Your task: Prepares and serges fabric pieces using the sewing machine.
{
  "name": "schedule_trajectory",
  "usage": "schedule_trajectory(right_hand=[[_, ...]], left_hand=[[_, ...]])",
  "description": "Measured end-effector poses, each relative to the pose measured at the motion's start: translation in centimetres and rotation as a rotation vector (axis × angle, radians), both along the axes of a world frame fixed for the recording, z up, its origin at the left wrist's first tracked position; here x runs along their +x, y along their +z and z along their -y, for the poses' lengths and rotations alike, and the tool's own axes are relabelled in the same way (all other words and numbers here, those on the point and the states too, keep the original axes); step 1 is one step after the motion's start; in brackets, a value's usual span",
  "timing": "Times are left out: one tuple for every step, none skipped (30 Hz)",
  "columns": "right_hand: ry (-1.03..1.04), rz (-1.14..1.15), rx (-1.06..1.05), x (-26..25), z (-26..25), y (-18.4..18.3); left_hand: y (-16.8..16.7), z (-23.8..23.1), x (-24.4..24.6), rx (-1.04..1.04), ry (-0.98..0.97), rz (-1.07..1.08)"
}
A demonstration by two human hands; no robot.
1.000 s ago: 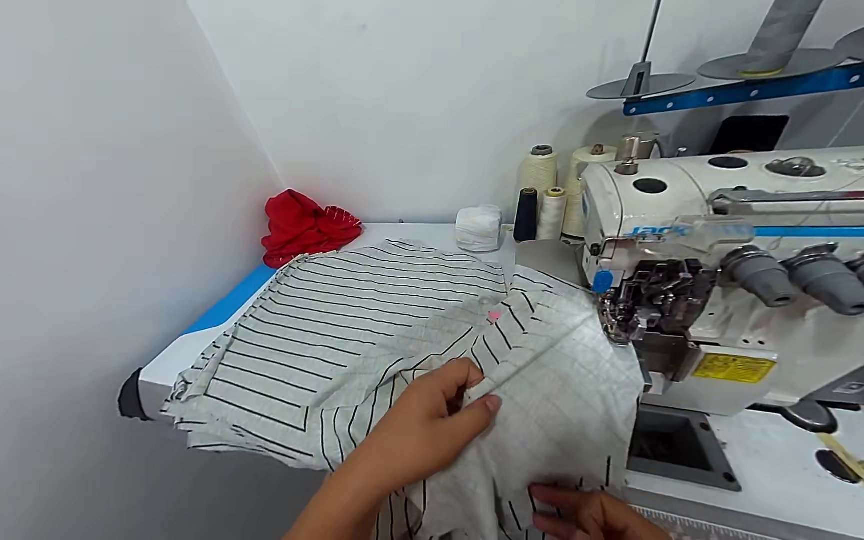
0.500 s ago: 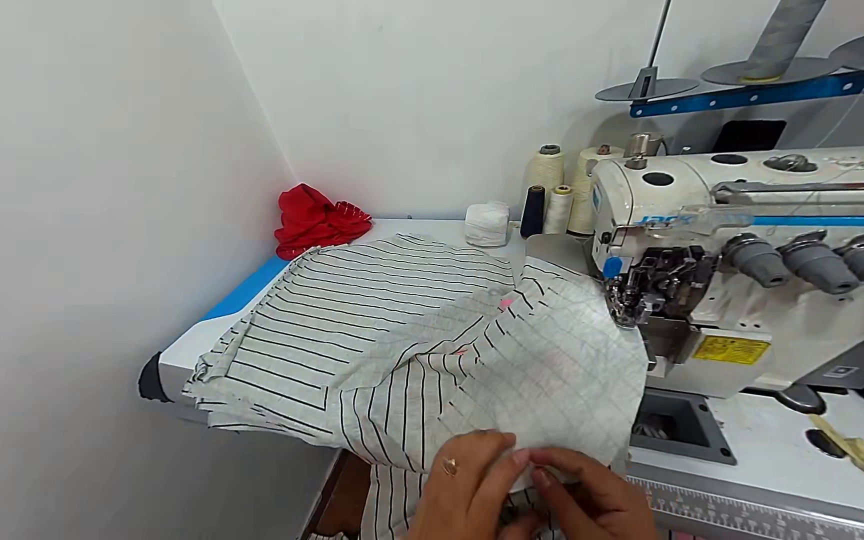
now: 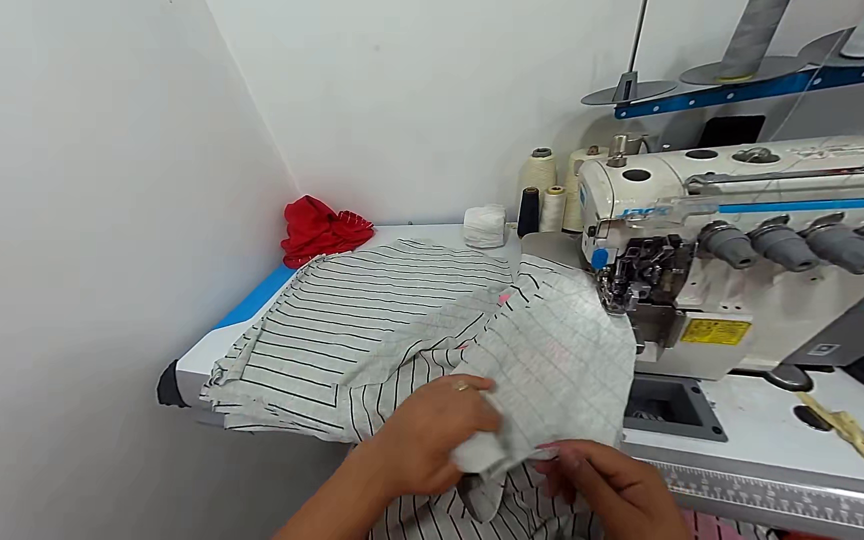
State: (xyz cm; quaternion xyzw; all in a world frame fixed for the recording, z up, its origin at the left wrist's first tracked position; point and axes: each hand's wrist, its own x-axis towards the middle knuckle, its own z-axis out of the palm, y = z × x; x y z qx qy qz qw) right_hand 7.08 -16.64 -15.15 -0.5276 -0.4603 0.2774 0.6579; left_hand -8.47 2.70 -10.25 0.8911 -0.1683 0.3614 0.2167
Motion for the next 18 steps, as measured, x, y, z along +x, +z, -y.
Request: schedule_trajectory(right_hand=[[0.005, -0.004, 0.006, 0.1, 0.1, 0.3], [0.006, -0.003, 0.014, 0.3, 0.2, 0.7], [0.012, -0.004, 0.021, 0.5, 0.3, 1.0], [0.021, -0.009, 0.025, 0.8, 0.5, 1.3], [0.031, -0.011, 0.03, 1.1, 0.6, 1.6], [0.02, -0.001, 0.042, 1.4, 0.7, 1.7], [-0.028, 0.021, 0.075, 1.7, 0.7, 1.5], [-0.132, 0.056, 0.121, 2.0, 0.7, 1.1], [-0.259, 0.094, 0.169, 2.5, 0.4, 0.6], [-0.367, 0.128, 0.193, 3.3, 0.1, 0.0], [-0.415, 0.129, 0.161, 4.2, -0.2, -0.4], [-0.4, 0.092, 0.085, 5.0, -0.2, -0.7], [-0.34, 0.033, 0.002, 5.5, 0.0, -0.9], [-0.269, -0.025, -0.068, 5.7, 0.5, -0.9], [-0.219, -0.054, -0.117, 5.8, 1.1, -1.0], [-0.183, -0.048, -0.151, 5.7, 1.7, -1.1], [-0.149, -0.039, -0.167, 5.5, 2.4, -1.2], [-0.127, -0.038, -0.16, 5.4, 3.0, -1.5]], left_hand=[[0.1, 0.2, 1.3, 0.142, 0.013, 0.035], [0.0, 0.4, 2.6, 0.215, 0.002, 0.071], [-0.2, 0.6, 3.8, 0.257, -0.019, 0.086], [-0.6, 0.6, 4.7, 0.289, -0.044, 0.085], [-0.9, 0.5, 5.4, 0.323, -0.049, 0.067], [-1.3, 0.5, 6.0, 0.338, -0.041, 0.06], [-1.7, 0.6, 6.5, 0.332, -0.028, 0.06], [-1.8, 0.7, 6.9, 0.303, -0.036, 0.054], [-1.7, 0.6, 7.2, 0.262, -0.072, 0.031], [-1.4, 0.5, 7.3, 0.213, -0.122, -0.006], [-0.9, 0.4, 7.3, 0.161, -0.175, -0.034], [-0.4, 0.5, 7.2, 0.12, -0.218, -0.049], [0.0, 0.6, 7.1, 0.104, -0.245, -0.057], [0.5, 0.9, 6.9, 0.107, -0.257, -0.053], [0.8, 1.3, 6.7, 0.119, -0.261, -0.046], [1.1, 1.6, 6.6, 0.142, -0.257, -0.034], [1.1, 1.9, 6.4, 0.174, -0.245, -0.023], [1.1, 2.3, 6.1, 0.212, -0.227, -0.022]])
